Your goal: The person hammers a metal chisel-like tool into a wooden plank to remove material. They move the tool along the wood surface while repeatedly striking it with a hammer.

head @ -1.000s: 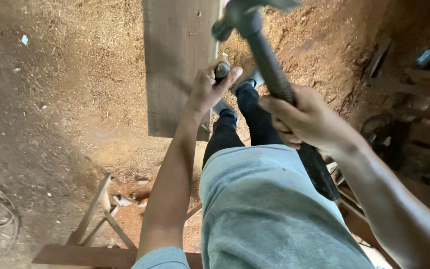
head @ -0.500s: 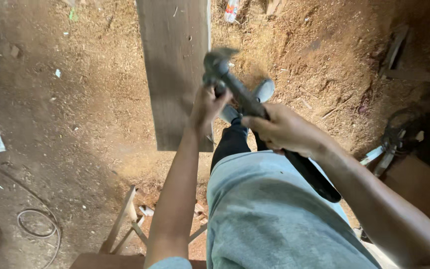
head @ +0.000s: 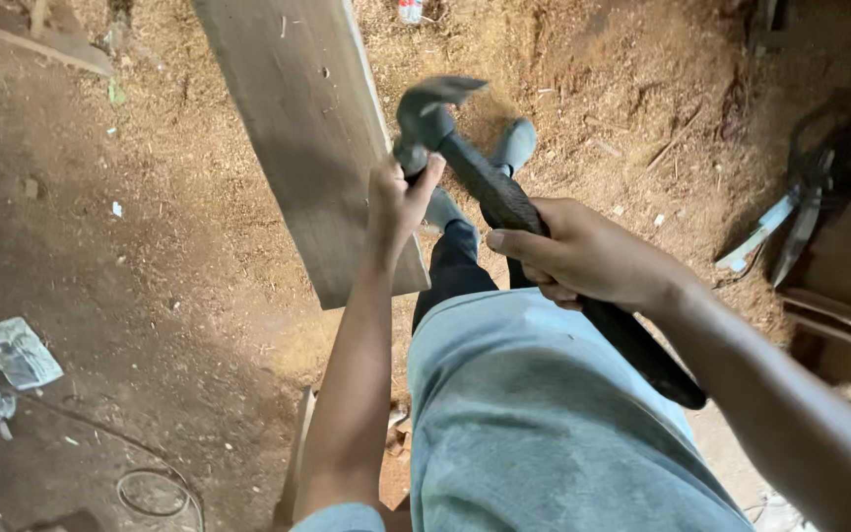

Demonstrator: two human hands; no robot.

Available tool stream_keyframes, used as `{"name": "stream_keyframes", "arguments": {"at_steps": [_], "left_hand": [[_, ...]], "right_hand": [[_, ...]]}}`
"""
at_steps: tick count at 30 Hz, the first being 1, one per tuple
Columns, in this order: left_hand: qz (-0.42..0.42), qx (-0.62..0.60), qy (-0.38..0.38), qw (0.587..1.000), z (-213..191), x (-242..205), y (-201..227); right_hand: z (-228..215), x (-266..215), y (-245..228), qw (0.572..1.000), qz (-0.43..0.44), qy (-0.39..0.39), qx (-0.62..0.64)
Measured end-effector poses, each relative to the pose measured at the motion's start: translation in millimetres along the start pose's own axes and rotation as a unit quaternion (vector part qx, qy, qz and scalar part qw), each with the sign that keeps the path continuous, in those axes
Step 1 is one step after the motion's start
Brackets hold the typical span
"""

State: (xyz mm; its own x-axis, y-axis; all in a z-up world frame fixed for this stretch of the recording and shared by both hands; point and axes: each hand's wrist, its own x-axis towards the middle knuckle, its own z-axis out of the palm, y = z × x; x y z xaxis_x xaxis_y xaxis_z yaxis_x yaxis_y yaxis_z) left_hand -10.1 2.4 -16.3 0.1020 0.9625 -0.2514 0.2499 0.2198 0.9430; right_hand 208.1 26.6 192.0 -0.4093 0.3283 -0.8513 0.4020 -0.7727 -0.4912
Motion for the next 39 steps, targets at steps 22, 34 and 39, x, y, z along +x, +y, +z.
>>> {"name": "stream_keyframes", "arguments": {"at_steps": [22,34,39], "left_hand": [[0.069,-0.009,0.025,0.997,-4.2,-4.3,-2.5],[0.054,-0.017,0.012,0.998,7.2,-2.9,-15.9],[0.045,-0.034,0.034,0.998,11.7,-12.4,-17.2]], "right_hand": [[4.0,14.1,23.7,0.992,-0.066,0.058,-0.095],[3.0,0.9,-18.9,0.986,0.052,0.050,-0.152],[-7.3,-2.7,-10.9,0.984,0.005,0.054,-0.170]]}}
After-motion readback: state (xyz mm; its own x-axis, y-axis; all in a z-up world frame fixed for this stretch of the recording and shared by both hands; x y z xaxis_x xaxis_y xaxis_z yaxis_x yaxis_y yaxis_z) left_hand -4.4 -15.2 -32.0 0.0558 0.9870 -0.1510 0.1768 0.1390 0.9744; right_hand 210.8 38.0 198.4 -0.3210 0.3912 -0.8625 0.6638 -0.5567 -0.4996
